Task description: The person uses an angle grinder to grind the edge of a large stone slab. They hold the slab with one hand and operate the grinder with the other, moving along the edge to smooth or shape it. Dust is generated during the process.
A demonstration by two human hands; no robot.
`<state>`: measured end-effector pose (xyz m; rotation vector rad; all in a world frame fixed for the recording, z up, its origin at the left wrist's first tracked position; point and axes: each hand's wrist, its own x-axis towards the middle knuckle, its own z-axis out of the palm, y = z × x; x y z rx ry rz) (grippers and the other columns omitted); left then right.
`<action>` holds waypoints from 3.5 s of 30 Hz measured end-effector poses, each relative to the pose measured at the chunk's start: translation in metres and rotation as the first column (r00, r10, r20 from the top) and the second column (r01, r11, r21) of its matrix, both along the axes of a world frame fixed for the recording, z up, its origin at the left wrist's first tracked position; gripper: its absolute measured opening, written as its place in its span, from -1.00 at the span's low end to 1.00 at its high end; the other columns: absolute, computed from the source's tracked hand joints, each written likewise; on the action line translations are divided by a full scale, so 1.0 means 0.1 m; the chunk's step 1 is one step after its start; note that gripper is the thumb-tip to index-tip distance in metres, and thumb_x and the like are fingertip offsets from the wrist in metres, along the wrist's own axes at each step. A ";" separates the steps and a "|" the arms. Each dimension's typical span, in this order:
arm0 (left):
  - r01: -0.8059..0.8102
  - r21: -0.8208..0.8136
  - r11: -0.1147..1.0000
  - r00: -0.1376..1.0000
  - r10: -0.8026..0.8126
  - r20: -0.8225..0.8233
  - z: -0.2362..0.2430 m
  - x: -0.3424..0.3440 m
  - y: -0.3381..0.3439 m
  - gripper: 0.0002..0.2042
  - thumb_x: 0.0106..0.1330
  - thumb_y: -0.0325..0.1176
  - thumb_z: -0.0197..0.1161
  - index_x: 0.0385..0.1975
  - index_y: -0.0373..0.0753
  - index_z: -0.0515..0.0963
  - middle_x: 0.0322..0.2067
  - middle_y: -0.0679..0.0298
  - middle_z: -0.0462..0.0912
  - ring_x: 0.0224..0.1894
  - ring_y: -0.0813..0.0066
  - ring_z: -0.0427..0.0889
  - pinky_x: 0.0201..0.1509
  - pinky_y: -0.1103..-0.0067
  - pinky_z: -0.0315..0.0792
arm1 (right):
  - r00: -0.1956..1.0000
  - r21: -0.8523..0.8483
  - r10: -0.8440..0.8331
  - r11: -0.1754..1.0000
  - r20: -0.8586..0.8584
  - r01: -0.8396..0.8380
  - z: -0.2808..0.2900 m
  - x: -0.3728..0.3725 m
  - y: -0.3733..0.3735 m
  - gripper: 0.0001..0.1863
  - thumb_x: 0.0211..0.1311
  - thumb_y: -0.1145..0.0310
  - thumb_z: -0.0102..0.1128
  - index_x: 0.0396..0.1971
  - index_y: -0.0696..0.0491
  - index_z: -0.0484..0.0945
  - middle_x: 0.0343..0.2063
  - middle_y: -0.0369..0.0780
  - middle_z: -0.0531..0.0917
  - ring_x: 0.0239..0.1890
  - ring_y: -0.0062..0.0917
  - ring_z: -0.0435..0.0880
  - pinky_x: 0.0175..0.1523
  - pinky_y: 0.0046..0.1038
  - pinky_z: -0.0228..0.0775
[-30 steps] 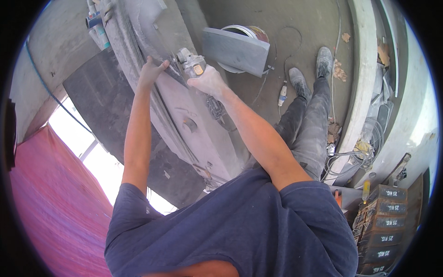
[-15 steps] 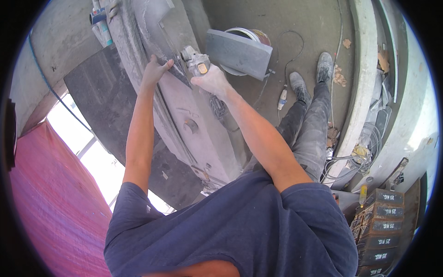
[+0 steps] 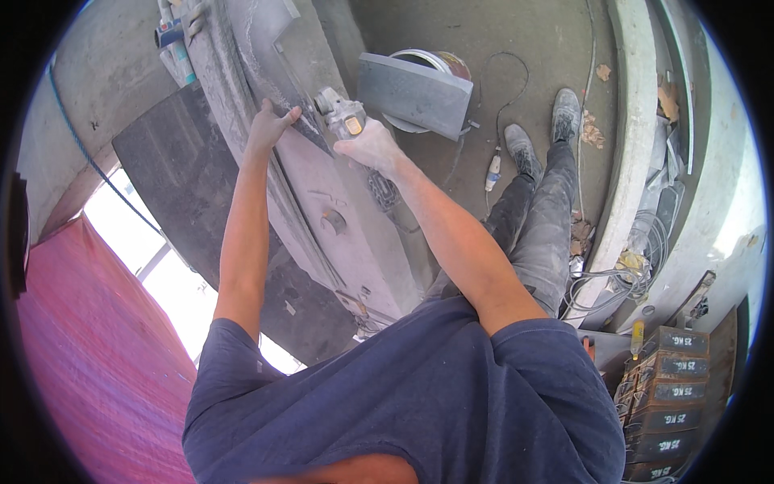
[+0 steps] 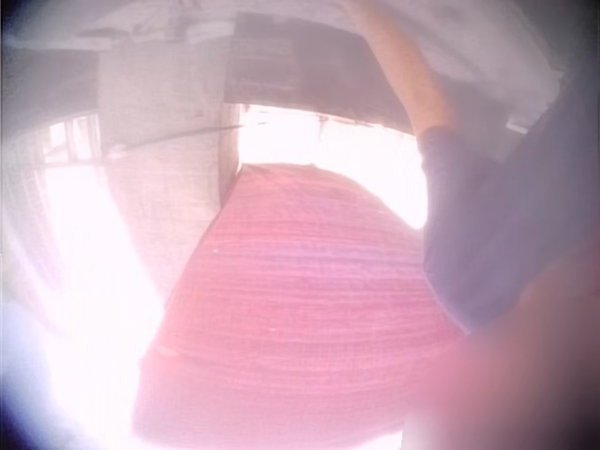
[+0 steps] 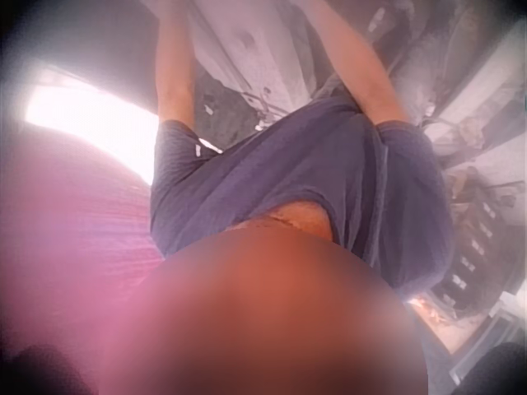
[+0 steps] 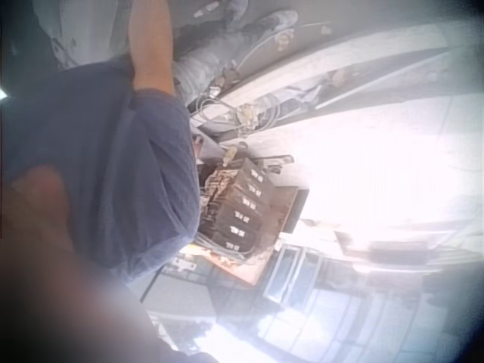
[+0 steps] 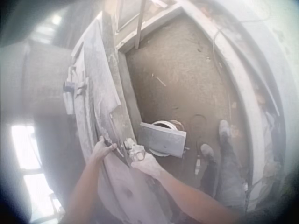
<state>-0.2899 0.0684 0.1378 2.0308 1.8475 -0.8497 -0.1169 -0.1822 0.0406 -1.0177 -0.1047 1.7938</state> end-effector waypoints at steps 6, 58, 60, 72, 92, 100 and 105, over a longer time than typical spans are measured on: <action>-0.005 0.005 1.000 1.000 0.005 0.006 0.00 0.00 0.00 0.43 0.21 0.41 0.67 0.73 -0.66 0.05 0.75 -0.35 0.14 0.83 -0.10 0.14 0.85 0.33 0.12 | 0.998 0.037 0.056 0.998 -0.028 -0.055 0.01 0.05 -0.07 -0.61 0.25 0.43 0.52 0.05 0.20 0.68 -0.22 -0.24 0.74 -0.34 -0.57 0.77 -0.24 -0.38 0.70; 0.212 0.075 0.974 0.977 -0.209 -0.051 -0.06 -0.14 0.05 0.42 0.26 0.53 0.53 0.66 -0.77 0.12 0.37 -0.61 0.60 0.53 -0.34 0.61 0.58 0.23 0.48 | 0.992 0.038 0.107 0.993 0.059 -0.110 -0.02 -0.04 -0.44 -0.61 0.24 0.38 0.54 0.01 0.21 0.69 -0.29 -0.24 0.77 -0.38 -0.57 0.77 -0.22 -0.35 0.68; 0.194 0.060 0.979 0.980 -0.190 -0.063 -0.05 -0.12 0.05 0.41 0.28 0.52 0.53 0.66 -0.77 0.12 0.37 -0.61 0.60 0.53 -0.34 0.61 0.58 0.24 0.48 | 0.993 0.020 0.116 0.993 0.025 -0.116 -0.01 -0.03 -0.46 -0.63 0.23 0.38 0.54 -0.01 0.20 0.69 -0.31 -0.25 0.77 -0.40 -0.57 0.77 -0.23 -0.34 0.67; 0.055 -0.025 0.998 0.995 -0.057 -0.088 0.00 0.00 0.06 0.46 0.21 0.49 0.61 0.72 -0.68 0.04 0.71 -0.42 0.19 0.79 -0.13 0.24 0.81 0.32 0.22 | 0.989 -0.014 0.149 0.989 -0.012 -0.149 -0.13 -0.15 -0.32 -0.44 0.14 0.25 0.60 0.12 0.23 0.79 -0.16 -0.10 0.89 -0.17 -0.41 0.89 -0.01 -0.29 0.73; -0.062 -0.031 0.998 0.997 0.060 -0.055 0.18 0.31 -0.10 0.28 0.38 0.20 0.61 0.75 -0.64 -0.01 0.67 -0.40 0.33 0.76 -0.06 0.33 0.77 0.35 0.24 | 0.992 0.045 0.125 0.991 -0.018 -0.124 -0.09 0.01 -0.47 -0.58 0.23 0.31 0.55 0.02 0.18 0.66 -0.28 -0.23 0.79 -0.38 -0.55 0.81 -0.24 -0.38 0.70; -0.063 -0.032 0.997 0.998 0.063 -0.006 0.21 0.29 -0.14 0.26 0.38 0.20 0.61 0.73 -0.68 0.03 0.65 -0.42 0.35 0.75 -0.07 0.35 0.77 0.35 0.24 | 0.993 0.057 0.116 0.991 0.027 -0.117 -0.16 -0.05 -0.42 -0.57 0.22 0.33 0.56 0.02 0.20 0.67 -0.27 -0.22 0.80 -0.36 -0.54 0.83 -0.24 -0.36 0.73; 0.055 0.025 0.998 0.998 -0.055 -0.014 0.11 0.12 -0.06 0.46 0.24 0.44 0.64 0.71 -0.73 0.00 0.50 -0.48 0.53 0.60 -0.14 0.57 0.64 0.33 0.44 | 0.988 0.060 0.150 0.987 0.036 -0.152 -0.23 -0.11 -0.39 -0.56 0.24 0.33 0.56 0.04 0.22 0.67 -0.26 -0.22 0.80 -0.37 -0.55 0.82 -0.23 -0.36 0.73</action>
